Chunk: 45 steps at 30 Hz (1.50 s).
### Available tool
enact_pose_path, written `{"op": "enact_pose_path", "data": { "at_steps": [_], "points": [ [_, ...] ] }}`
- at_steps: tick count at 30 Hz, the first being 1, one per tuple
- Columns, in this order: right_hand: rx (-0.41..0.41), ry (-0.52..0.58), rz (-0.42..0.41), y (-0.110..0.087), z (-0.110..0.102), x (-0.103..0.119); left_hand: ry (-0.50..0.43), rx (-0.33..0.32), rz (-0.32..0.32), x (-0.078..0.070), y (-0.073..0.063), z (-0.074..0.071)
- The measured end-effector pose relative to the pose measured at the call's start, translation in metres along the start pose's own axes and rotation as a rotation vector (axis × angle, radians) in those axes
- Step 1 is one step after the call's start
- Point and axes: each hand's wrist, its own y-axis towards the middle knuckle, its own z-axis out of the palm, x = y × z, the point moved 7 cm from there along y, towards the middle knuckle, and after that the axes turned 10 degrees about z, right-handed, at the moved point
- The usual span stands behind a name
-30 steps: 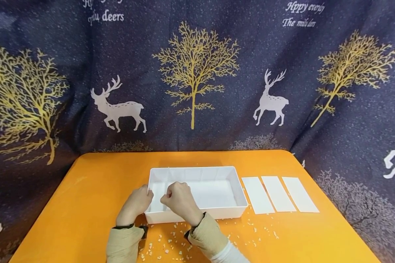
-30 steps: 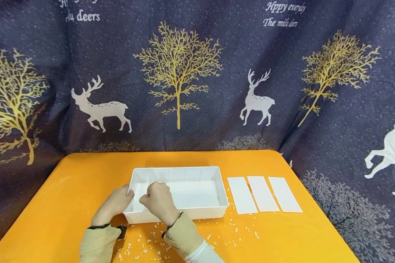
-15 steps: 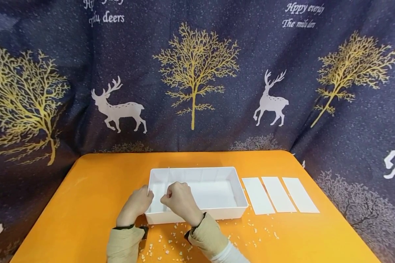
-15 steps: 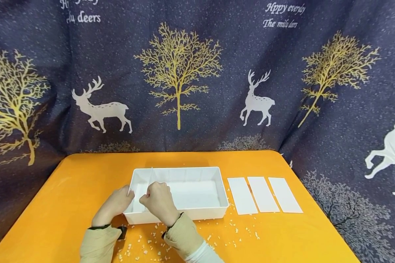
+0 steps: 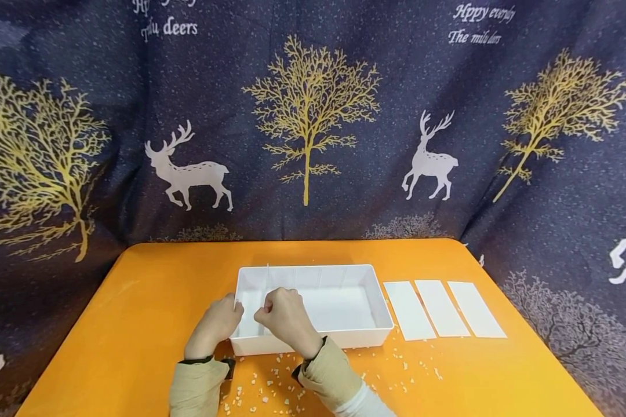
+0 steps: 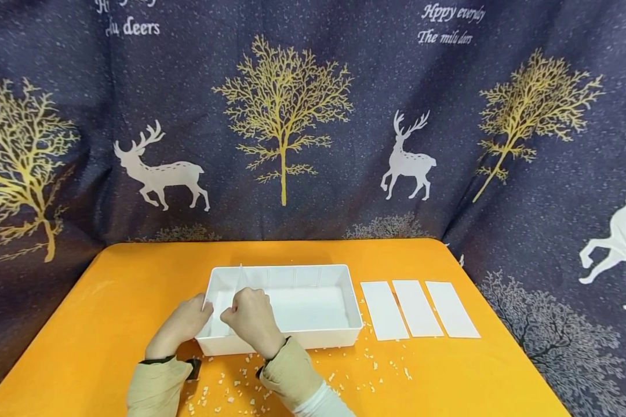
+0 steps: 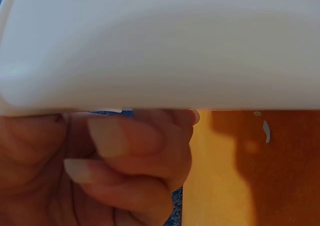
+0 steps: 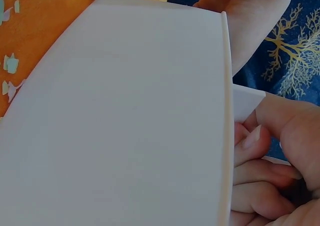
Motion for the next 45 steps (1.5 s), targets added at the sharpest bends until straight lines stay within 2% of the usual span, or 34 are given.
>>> {"op": "enact_pose_path", "data": {
  "at_steps": [11,19,32,45],
  "points": [
    [0.000,-0.007,0.007,0.0012,-0.0001,0.0001,-0.027,-0.006,0.003,0.0008,0.0000,0.0010],
    [0.003,0.001,0.015,0.0012,-0.0001,0.0003,-0.010,-0.016,0.023,-0.0002,0.0008,0.0000],
    [-0.012,0.007,-0.004,0.0019,-0.0020,0.0024,-0.029,-0.006,0.008,0.0006,-0.0006,0.0008],
    [-0.002,0.000,0.012,0.0024,-0.0032,0.0022,-0.047,0.003,-0.006,0.0018,-0.0015,0.0019]
  ]
}}
